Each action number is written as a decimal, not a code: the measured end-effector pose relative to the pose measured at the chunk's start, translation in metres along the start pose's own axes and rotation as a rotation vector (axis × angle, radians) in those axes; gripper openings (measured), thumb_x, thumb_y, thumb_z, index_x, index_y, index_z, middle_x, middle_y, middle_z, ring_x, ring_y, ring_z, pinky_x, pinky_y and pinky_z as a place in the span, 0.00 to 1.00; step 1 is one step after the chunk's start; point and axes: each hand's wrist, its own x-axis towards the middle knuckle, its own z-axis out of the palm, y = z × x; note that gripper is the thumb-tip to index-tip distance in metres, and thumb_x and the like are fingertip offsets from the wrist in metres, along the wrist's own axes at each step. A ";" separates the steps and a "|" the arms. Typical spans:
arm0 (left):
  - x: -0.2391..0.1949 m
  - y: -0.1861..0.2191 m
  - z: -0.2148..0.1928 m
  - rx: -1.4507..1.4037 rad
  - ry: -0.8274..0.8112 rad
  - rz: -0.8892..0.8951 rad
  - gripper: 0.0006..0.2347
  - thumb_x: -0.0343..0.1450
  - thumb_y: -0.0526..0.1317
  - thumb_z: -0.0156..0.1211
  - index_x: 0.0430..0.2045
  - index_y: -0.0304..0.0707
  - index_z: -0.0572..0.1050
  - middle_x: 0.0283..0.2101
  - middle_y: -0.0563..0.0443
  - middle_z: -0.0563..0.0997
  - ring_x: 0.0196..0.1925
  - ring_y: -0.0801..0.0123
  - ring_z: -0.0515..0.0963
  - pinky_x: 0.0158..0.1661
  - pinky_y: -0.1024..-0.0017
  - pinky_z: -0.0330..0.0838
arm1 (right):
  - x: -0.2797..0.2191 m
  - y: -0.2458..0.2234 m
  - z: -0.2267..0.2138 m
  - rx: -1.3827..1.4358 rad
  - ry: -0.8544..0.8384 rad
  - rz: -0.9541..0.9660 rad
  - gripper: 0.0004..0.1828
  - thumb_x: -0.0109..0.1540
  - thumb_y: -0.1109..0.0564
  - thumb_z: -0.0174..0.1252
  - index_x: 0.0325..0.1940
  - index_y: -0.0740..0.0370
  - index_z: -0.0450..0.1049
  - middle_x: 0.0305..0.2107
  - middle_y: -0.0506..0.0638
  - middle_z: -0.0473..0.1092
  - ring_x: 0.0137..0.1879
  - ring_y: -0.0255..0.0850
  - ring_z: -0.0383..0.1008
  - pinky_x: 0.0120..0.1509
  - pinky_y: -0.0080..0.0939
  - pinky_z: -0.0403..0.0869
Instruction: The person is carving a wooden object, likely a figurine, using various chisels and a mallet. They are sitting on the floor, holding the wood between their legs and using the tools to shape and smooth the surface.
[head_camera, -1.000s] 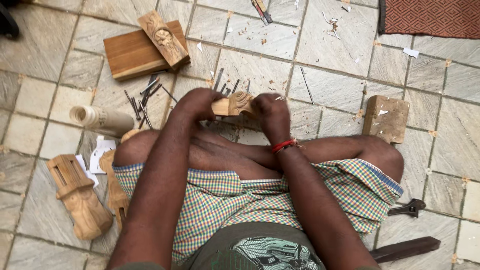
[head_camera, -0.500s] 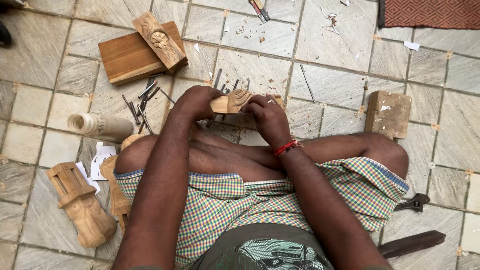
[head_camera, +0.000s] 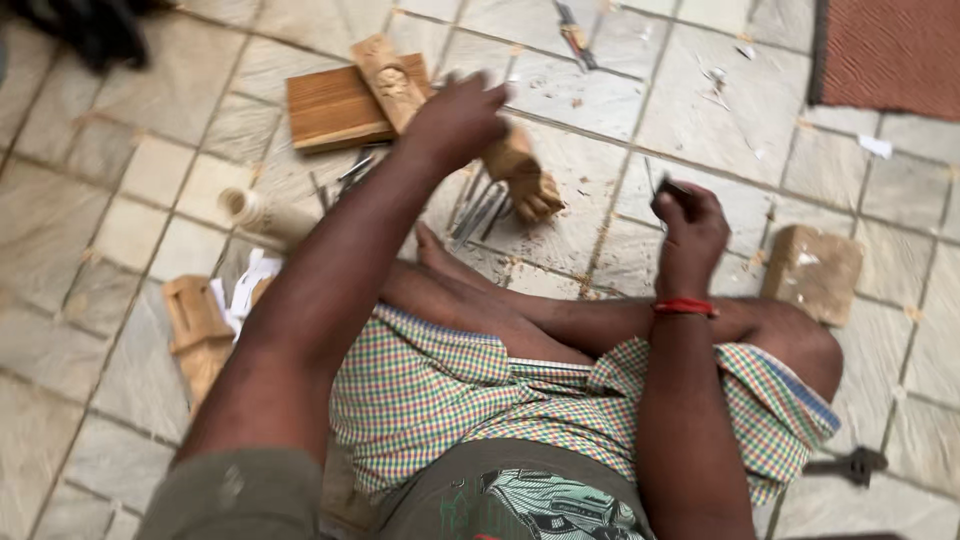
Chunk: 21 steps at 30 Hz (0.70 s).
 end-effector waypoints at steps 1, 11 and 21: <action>0.015 0.002 -0.003 0.036 0.040 0.038 0.05 0.56 0.40 0.74 0.21 0.51 0.86 0.55 0.54 0.76 0.59 0.56 0.72 0.60 0.46 0.65 | 0.002 0.003 -0.006 0.054 0.023 0.011 0.10 0.65 0.68 0.61 0.50 0.67 0.76 0.43 0.51 0.77 0.49 0.36 0.78 0.57 0.37 0.79; 0.058 0.022 -0.009 0.260 0.020 0.117 0.15 0.57 0.38 0.77 0.36 0.48 0.84 0.59 0.51 0.72 0.67 0.60 0.66 0.65 0.49 0.64 | 0.009 0.025 0.001 0.336 0.161 0.393 0.10 0.65 0.63 0.59 0.51 0.65 0.72 0.41 0.50 0.75 0.44 0.37 0.78 0.50 0.39 0.83; 0.037 0.042 -0.026 -0.240 0.028 0.124 0.29 0.58 0.52 0.80 0.49 0.36 0.77 0.73 0.42 0.54 0.77 0.53 0.50 0.72 0.53 0.45 | -0.009 0.010 0.026 0.281 0.011 0.538 0.14 0.61 0.65 0.64 0.50 0.63 0.72 0.38 0.49 0.75 0.39 0.34 0.77 0.45 0.35 0.80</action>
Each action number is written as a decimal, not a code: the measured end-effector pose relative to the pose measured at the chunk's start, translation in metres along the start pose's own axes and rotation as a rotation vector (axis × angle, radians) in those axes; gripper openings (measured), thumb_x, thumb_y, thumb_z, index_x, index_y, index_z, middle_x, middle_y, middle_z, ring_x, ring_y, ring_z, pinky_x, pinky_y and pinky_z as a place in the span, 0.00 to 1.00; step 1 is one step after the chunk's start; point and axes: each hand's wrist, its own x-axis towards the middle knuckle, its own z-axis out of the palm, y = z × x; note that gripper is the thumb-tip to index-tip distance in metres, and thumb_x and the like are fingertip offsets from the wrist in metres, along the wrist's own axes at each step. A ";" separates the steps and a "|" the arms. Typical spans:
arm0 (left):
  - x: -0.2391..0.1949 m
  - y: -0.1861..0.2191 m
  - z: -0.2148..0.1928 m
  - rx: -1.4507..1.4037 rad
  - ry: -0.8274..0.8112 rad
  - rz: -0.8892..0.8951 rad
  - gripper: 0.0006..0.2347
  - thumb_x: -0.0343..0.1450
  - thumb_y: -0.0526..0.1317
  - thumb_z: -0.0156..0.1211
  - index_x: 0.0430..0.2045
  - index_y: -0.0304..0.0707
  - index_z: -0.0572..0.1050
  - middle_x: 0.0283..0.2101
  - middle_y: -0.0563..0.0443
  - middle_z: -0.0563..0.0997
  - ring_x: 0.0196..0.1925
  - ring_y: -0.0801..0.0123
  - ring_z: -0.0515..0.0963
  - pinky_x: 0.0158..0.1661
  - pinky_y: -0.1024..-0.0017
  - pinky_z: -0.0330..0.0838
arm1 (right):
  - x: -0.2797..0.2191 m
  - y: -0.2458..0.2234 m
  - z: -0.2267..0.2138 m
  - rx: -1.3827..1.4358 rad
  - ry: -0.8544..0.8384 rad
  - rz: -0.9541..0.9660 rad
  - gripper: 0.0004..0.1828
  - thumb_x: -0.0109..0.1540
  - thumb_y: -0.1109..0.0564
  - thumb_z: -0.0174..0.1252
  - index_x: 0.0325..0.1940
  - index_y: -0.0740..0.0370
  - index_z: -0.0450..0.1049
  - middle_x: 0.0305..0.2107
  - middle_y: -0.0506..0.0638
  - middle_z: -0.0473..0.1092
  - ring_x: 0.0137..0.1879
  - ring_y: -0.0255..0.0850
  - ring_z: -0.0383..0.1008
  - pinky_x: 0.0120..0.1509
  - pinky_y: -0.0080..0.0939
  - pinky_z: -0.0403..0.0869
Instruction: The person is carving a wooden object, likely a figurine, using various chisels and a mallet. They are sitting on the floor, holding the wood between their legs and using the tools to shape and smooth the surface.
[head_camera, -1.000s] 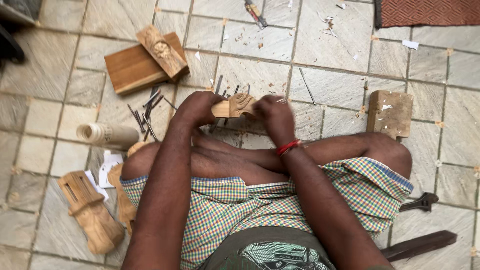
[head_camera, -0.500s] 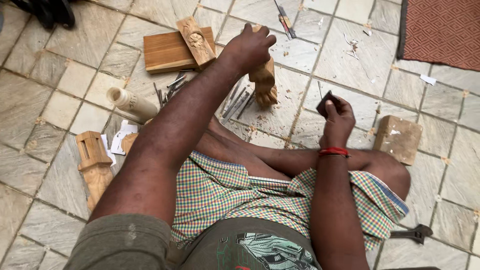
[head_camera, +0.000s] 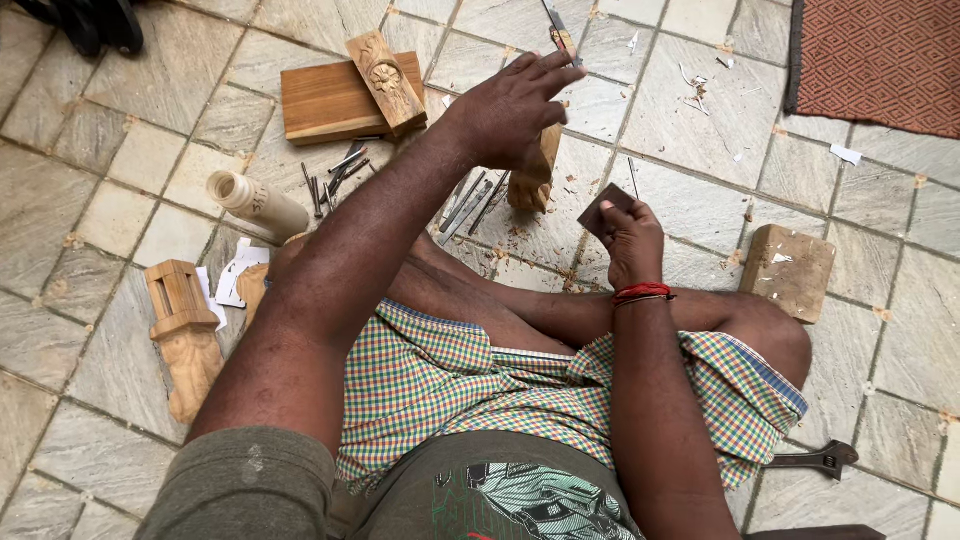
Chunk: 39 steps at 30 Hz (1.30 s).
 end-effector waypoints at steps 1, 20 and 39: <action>0.000 0.001 0.002 -0.067 0.023 -0.002 0.31 0.57 0.49 0.80 0.51 0.35 0.75 0.74 0.41 0.53 0.76 0.52 0.50 0.71 0.53 0.45 | 0.000 0.002 0.002 -0.023 -0.012 -0.011 0.14 0.62 0.65 0.65 0.50 0.63 0.72 0.38 0.48 0.74 0.38 0.33 0.76 0.44 0.34 0.79; -0.038 -0.020 0.055 -0.583 0.792 -0.538 0.29 0.64 0.30 0.66 0.63 0.42 0.70 0.67 0.45 0.69 0.64 0.57 0.76 0.57 0.65 0.79 | 0.086 0.038 -0.056 -0.316 0.590 -0.120 0.24 0.61 0.65 0.57 0.62 0.69 0.72 0.48 0.58 0.78 0.48 0.44 0.80 0.50 0.40 0.79; -0.016 0.010 0.009 -0.446 0.316 -0.309 0.39 0.62 0.31 0.72 0.70 0.44 0.60 0.72 0.48 0.62 0.73 0.55 0.64 0.67 0.62 0.67 | 0.040 0.019 -0.053 0.065 0.478 -0.151 0.25 0.63 0.67 0.54 0.65 0.67 0.63 0.51 0.56 0.71 0.50 0.39 0.75 0.48 0.34 0.77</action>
